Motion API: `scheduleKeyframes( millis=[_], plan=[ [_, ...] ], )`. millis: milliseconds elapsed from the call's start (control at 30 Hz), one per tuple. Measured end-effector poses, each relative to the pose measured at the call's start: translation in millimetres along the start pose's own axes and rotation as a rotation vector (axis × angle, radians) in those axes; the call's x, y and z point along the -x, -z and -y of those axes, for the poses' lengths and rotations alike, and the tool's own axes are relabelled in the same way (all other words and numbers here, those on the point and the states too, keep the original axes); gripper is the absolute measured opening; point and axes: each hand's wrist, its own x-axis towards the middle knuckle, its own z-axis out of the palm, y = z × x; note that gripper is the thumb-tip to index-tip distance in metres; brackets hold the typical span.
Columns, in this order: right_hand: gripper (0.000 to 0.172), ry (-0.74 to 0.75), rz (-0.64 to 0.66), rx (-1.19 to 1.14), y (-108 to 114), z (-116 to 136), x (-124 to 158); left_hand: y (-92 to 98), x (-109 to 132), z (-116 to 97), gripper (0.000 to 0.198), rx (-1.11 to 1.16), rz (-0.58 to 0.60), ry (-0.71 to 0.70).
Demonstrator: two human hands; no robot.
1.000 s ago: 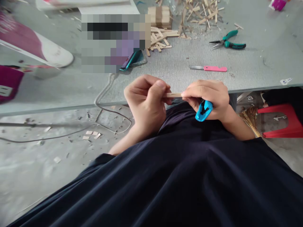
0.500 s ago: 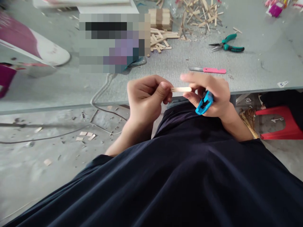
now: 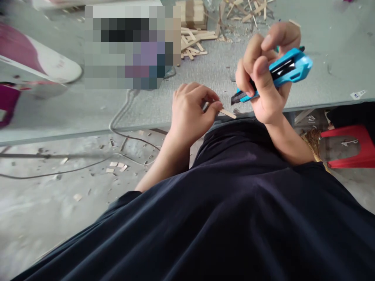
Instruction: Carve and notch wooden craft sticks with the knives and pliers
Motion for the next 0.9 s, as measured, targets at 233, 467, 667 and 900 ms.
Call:
scheduleKeyframes(
  millis=[233, 467, 667, 900],
  plan=[
    [0.057, -0.08, 0.222, -0.054, -1, 3, -3, 14.7, 19, -12, 0.021, -0.06, -0.117, 0.018],
    [0.067, -0.219, 0.418, -0.074, 0, 4, 6, -9.8, 64, -7, 0.083, -0.106, -0.246, -0.029],
    [0.055, -0.183, 0.35, -0.156, -5, 12, 13, -42.1, 70, 18, 0.047, -0.256, -0.356, -0.085],
    [0.049, -0.235, 0.381, -0.499, -11, 14, 9, -52.7, 78, 29, 0.039, -0.206, -0.205, 0.08]
  ],
)
